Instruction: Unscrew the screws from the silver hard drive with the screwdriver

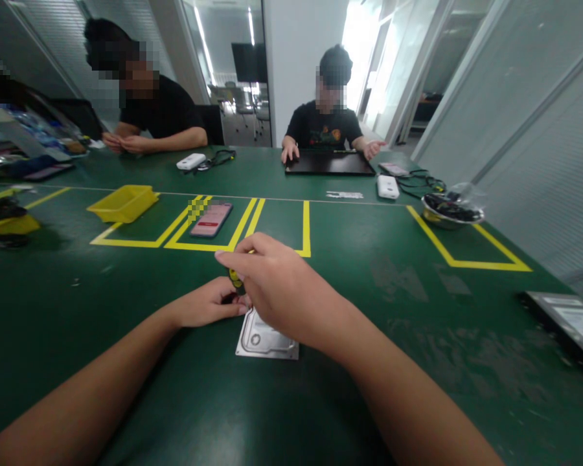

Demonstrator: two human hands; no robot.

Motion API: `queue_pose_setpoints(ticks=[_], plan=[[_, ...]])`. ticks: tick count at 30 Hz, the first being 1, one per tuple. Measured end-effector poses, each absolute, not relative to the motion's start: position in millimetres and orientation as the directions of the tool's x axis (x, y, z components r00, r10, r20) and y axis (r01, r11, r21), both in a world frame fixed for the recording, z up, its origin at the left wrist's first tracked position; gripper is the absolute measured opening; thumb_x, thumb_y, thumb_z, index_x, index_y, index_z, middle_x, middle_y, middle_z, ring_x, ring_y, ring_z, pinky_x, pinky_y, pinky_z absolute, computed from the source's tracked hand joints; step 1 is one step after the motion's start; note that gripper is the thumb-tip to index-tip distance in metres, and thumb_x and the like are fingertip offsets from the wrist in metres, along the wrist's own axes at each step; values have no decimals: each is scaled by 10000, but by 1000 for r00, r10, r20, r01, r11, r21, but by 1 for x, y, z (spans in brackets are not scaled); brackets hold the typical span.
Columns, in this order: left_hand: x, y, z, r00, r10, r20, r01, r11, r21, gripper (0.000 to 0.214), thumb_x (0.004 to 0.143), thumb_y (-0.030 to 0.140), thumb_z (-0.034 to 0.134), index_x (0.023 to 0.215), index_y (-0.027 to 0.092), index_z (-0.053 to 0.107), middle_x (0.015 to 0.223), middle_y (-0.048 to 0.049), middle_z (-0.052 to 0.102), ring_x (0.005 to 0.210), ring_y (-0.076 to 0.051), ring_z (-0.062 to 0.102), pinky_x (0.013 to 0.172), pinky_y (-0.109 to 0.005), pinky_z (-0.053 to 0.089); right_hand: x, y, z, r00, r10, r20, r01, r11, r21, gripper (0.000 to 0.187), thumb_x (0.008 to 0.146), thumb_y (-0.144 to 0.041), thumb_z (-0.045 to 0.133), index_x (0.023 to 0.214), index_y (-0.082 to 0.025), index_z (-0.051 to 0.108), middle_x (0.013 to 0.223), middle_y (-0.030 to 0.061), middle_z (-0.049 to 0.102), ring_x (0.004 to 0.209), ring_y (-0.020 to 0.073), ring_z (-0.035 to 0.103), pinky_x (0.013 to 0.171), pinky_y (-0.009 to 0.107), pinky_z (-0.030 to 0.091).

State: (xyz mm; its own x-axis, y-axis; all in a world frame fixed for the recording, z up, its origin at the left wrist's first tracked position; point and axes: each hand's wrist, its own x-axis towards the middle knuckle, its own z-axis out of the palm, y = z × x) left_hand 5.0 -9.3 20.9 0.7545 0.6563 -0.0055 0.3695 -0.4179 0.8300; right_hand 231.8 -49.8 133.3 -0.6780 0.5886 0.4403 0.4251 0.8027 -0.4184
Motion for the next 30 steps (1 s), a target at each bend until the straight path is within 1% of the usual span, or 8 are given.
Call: queue_pose_setpoints(ticks=[4,8,10,13,18,21,26,30], plan=[[5,-9,20,749,663,-13,398,-434,808,138,887,278,621,869,141,606,765,7,590,717,-137,529,663,-236,405,232,-52,135,-673,600,433,458,798,-392,405,921,-70,447,1291,-81,612,1095,131,578,954,183,548,857,338,487],[4,-9,21,747,665,-5,406,-450,795,154,896,296,610,914,143,616,834,-7,606,758,-149,543,701,-255,428,229,-54,134,-666,582,467,471,813,-342,321,941,-117,473,1206,-83,651,994,106,580,861,175,534,756,321,491],[4,-10,21,747,664,-3,407,-455,792,157,901,295,602,948,145,619,871,-17,614,781,-156,548,720,-265,439,227,-53,131,-647,576,500,491,816,-305,264,949,-157,503,1148,-109,670,940,85,583,815,171,536,716,320,492],[4,-10,22,736,677,0,430,-468,772,158,894,293,610,947,145,623,884,-25,611,798,-165,551,724,-274,443,223,-50,125,-614,556,560,510,821,-256,226,959,-198,520,1126,-150,664,913,65,600,790,167,558,720,328,505],[5,-10,20,730,683,-5,433,-457,777,177,898,321,604,885,144,603,802,-4,571,729,-148,532,671,-262,437,221,-48,123,-628,525,575,529,830,-180,272,986,-186,456,1130,-72,656,924,93,645,824,180,579,743,333,512],[4,-9,19,737,676,5,427,-472,771,185,898,332,597,890,148,609,817,-13,588,754,-160,542,691,-272,445,222,-49,124,-633,522,572,512,836,-197,278,985,-196,458,1111,-67,670,922,97,644,827,185,576,737,334,502],[3,-9,20,750,661,18,413,-489,768,205,908,336,582,990,155,629,908,-34,637,840,-187,571,751,-293,459,223,-48,122,-589,564,578,508,815,-278,269,945,-270,566,1107,-97,693,924,89,571,830,184,546,719,325,482],[3,-9,18,749,663,-1,425,-480,768,185,909,315,590,982,151,632,917,-29,641,822,-176,575,747,-285,452,222,-47,121,-573,563,595,508,814,-281,230,938,-230,569,1047,-92,717,914,94,575,831,186,548,734,325,474]])
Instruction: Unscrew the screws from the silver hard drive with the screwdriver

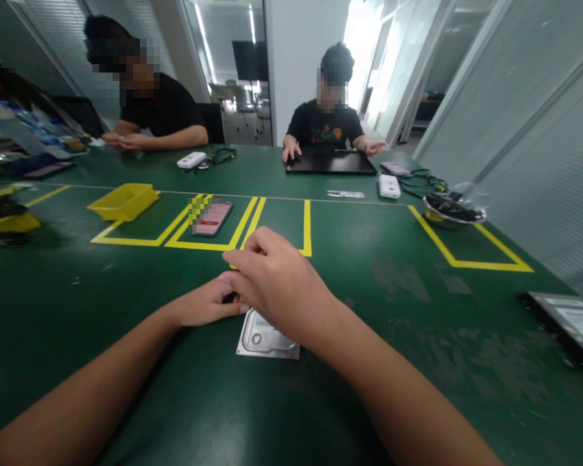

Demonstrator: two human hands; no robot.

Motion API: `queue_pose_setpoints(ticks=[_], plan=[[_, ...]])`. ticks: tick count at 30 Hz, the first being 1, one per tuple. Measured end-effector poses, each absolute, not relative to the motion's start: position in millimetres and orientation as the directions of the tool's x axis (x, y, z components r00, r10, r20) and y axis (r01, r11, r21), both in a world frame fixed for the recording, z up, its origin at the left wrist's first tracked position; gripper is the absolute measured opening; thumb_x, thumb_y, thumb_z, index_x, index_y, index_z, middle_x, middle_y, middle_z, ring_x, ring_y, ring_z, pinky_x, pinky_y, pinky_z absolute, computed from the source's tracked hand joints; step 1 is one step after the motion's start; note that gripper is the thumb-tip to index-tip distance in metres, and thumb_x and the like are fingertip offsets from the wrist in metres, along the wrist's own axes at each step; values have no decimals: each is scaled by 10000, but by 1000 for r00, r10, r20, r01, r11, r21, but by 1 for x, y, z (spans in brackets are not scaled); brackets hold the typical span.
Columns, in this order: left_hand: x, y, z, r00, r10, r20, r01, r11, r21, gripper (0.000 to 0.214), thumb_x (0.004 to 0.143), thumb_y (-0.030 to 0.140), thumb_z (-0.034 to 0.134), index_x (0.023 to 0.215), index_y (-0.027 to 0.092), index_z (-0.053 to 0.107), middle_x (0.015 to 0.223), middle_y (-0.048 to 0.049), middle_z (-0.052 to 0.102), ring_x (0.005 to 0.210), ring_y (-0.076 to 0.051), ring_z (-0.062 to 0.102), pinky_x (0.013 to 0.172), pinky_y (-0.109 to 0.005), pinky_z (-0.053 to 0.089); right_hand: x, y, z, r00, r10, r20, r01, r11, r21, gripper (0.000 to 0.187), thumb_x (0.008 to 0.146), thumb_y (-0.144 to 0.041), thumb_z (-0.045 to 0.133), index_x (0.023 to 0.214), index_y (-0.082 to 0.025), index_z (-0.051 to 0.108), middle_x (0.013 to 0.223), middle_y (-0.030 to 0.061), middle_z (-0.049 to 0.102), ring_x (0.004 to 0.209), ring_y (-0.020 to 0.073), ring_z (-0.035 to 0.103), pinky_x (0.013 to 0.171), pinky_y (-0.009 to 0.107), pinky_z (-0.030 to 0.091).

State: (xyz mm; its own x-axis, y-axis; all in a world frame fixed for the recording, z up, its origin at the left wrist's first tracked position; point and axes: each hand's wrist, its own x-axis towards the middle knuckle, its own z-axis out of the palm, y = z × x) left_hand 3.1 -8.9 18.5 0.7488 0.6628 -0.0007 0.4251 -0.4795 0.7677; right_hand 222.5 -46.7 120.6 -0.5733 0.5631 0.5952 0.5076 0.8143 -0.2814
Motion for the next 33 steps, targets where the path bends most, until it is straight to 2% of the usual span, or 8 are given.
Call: queue_pose_setpoints(ticks=[4,9,13,18,21,24,28,33], plan=[[3,-8,16,750,662,-12,424,-467,776,169,908,303,600,960,144,626,897,-25,636,807,-165,571,733,-275,441,224,-47,123,-576,573,583,479,815,-327,250,948,-184,521,1073,-75,708,975,118,619,881,191,573,795,336,483],[2,-7,14,754,657,-4,410,-466,784,191,905,334,614,893,143,613,829,-11,617,762,-155,552,694,-261,425,225,-49,126,-611,525,592,392,851,-350,310,927,-94,477,1179,-54,654,1080,123,677,1004,200,599,908,354,474],[3,-7,16,753,658,-1,393,-448,803,190,903,333,617,901,143,604,839,-11,617,762,-153,548,694,-260,428,225,-50,125,-625,504,596,355,863,-358,300,894,-47,467,1117,-53,668,1106,115,700,1055,193,616,965,345,463],[4,-9,18,746,666,9,388,-446,807,178,891,316,626,869,142,593,790,2,589,721,-141,529,659,-246,411,226,-50,125,-598,540,592,385,842,-378,328,860,-25,449,1082,-82,683,1287,176,607,1192,198,567,992,357,465],[3,-9,18,740,672,21,388,-452,803,163,881,302,637,868,144,599,795,5,581,719,-136,527,658,-245,408,226,-51,126,-582,559,591,401,829,-389,322,848,-32,448,1063,-103,677,1305,194,574,1239,212,532,995,386,463],[4,-9,18,737,676,23,399,-461,793,172,881,311,638,855,146,599,782,10,573,710,-134,520,657,-246,405,227,-52,127,-573,573,586,398,820,-412,300,835,-30,446,1022,-136,655,1254,166,596,1205,208,549,983,389,467],[4,-8,19,749,663,4,408,-466,785,164,891,306,618,866,143,608,805,-3,604,735,-144,536,672,-253,412,226,-51,126,-571,571,589,357,819,-449,244,828,-23,457,936,-161,626,1099,101,651,1033,183,602,912,346,484],[3,-8,20,760,650,-5,413,-478,775,179,902,318,607,895,141,630,821,-12,623,745,-150,549,677,-258,414,227,-50,124,-564,565,602,327,823,-465,192,828,-26,475,868,-151,614,1009,85,675,946,175,620,851,318,488]])
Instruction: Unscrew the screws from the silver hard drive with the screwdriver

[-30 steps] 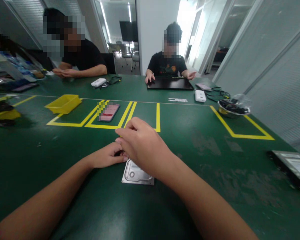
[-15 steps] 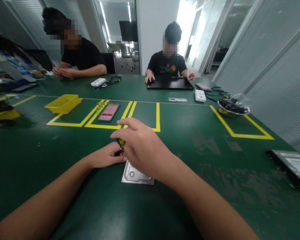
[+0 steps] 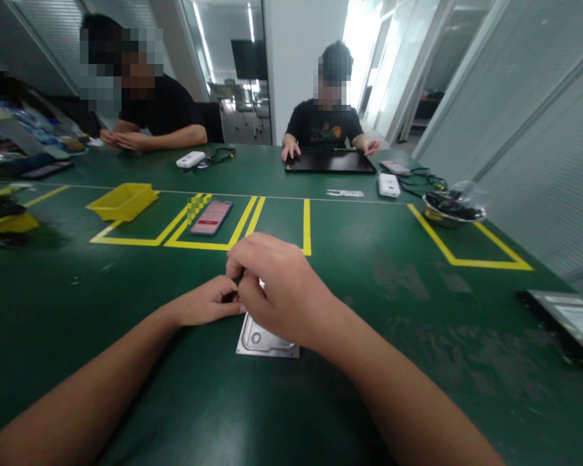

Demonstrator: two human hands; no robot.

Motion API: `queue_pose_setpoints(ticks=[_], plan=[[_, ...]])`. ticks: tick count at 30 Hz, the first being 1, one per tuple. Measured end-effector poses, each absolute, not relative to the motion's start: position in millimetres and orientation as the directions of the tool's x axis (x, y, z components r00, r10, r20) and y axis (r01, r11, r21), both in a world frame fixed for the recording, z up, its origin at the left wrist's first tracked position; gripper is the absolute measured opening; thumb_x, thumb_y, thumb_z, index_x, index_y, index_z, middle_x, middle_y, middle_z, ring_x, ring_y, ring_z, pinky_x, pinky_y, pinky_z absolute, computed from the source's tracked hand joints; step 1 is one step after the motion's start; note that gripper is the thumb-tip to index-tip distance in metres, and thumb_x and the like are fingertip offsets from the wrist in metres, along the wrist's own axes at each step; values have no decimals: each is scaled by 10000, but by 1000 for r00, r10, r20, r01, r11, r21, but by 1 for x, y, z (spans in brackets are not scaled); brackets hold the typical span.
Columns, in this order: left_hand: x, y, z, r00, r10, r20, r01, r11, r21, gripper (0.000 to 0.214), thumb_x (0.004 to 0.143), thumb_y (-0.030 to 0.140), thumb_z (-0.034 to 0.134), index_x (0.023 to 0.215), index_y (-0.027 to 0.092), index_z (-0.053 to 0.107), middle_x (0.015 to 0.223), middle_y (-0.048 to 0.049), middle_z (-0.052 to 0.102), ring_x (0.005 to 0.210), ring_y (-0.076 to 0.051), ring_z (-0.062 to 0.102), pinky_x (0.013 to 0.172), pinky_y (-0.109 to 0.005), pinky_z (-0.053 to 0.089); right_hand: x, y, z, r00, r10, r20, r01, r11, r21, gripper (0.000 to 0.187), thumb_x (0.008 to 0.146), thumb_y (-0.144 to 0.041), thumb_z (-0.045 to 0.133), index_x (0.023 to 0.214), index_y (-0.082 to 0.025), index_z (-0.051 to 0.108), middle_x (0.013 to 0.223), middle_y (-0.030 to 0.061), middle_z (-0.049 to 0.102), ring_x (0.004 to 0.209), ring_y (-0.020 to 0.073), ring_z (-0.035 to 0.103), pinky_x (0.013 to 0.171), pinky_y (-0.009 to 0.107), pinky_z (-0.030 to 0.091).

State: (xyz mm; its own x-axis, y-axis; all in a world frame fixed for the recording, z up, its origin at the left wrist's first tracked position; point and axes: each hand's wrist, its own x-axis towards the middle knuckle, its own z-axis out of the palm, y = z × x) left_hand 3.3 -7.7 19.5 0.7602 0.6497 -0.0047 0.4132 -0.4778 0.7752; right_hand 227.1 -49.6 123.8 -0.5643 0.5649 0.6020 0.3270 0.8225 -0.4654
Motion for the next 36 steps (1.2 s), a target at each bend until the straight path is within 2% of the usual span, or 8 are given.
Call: queue_pose_setpoints(ticks=[13,24,29,33,36], plan=[[2,-8,16,747,665,8,419,-481,770,195,893,321,606,959,139,628,914,-36,631,809,-171,563,721,-277,448,226,-50,125,-593,565,573,371,824,-428,109,904,-122,514,930,-153,615,1072,92,682,1013,185,618,906,330,467],[3,-7,17,755,655,20,405,-490,772,213,886,350,601,937,146,632,850,-28,618,774,-168,549,713,-282,454,224,-50,122,-570,635,522,451,772,-448,57,874,-124,565,877,-180,554,1012,67,687,963,191,633,836,319,471],[3,-7,17,760,650,12,403,-486,775,184,889,325,600,932,148,631,861,-28,621,773,-163,546,725,-284,446,225,-49,120,-561,628,540,457,778,-430,213,891,-118,534,1099,-152,569,1075,68,684,988,176,634,874,316,490],[4,-7,17,760,649,13,400,-484,778,191,889,338,601,905,150,626,831,-22,613,760,-164,540,709,-280,439,226,-48,118,-588,552,592,393,834,-388,248,910,-105,476,1124,-146,594,1155,90,674,1112,187,607,987,360,473],[4,-7,16,749,663,7,401,-461,791,191,891,338,605,880,148,612,811,-12,599,742,-154,532,684,-263,424,225,-48,118,-578,555,598,402,831,-384,264,909,-95,462,1117,-143,617,1189,118,641,1130,195,589,987,385,478]])
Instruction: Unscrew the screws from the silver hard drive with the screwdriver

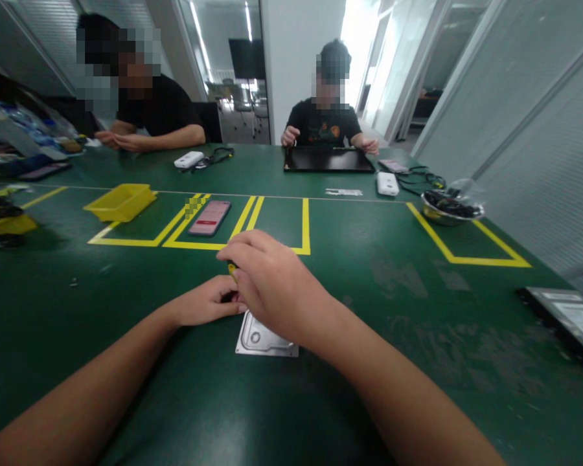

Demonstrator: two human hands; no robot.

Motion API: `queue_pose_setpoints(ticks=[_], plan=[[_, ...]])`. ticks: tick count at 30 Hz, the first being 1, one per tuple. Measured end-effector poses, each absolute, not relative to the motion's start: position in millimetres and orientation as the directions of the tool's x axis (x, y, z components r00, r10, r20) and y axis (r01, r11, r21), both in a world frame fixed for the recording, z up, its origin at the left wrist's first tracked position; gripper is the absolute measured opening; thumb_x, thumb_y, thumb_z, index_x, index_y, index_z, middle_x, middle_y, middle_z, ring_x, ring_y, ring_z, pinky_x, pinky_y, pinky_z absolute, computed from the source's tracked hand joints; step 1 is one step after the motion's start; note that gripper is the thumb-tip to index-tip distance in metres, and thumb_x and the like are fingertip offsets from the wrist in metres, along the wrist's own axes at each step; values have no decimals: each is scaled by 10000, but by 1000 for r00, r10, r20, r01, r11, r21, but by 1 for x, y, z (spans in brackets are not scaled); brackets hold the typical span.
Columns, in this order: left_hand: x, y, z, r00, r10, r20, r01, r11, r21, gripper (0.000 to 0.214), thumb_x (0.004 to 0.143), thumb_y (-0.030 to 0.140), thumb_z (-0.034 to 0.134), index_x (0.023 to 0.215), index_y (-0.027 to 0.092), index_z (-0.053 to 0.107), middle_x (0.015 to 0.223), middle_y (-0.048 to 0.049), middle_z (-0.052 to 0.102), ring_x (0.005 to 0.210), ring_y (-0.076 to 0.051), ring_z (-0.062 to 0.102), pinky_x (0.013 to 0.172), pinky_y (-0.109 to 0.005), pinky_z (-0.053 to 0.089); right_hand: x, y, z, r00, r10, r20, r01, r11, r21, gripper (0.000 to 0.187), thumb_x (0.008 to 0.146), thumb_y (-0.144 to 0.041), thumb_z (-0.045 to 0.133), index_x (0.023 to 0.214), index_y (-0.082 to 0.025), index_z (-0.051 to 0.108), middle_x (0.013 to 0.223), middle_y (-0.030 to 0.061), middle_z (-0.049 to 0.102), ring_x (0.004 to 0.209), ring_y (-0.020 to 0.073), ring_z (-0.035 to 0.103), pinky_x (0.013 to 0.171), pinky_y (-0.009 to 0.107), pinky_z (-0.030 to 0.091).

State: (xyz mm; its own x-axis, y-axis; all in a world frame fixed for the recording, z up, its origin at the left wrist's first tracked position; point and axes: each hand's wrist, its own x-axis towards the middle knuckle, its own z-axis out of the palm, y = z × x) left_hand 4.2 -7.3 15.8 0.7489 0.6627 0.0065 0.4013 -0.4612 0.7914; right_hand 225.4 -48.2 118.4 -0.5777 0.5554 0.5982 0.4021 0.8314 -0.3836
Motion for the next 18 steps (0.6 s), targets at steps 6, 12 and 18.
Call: queue_pose_setpoints(ticks=[6,12,18], plan=[[3,-8,15,749,662,2,401,-456,795,166,893,313,604,878,148,604,821,-12,603,749,-154,538,684,-260,416,225,-50,121,-554,569,607,404,822,-402,281,891,-69,455,1096,-124,639,1175,150,599,1105,197,571,953,386,484],[4,-7,17,756,655,19,398,-483,780,207,894,357,609,881,151,599,837,-18,596,764,-161,535,687,-267,421,227,-49,122,-582,575,575,379,817,-434,207,900,-84,484,1039,-137,627,1045,97,640,1008,181,575,895,333,482],[5,-9,20,745,667,25,380,-454,806,174,882,294,633,818,149,562,745,22,519,685,-124,488,639,-240,392,227,-46,120,-599,525,605,362,851,-381,233,912,-76,460,1056,-123,638,1095,91,683,1044,192,598,944,362,470]])
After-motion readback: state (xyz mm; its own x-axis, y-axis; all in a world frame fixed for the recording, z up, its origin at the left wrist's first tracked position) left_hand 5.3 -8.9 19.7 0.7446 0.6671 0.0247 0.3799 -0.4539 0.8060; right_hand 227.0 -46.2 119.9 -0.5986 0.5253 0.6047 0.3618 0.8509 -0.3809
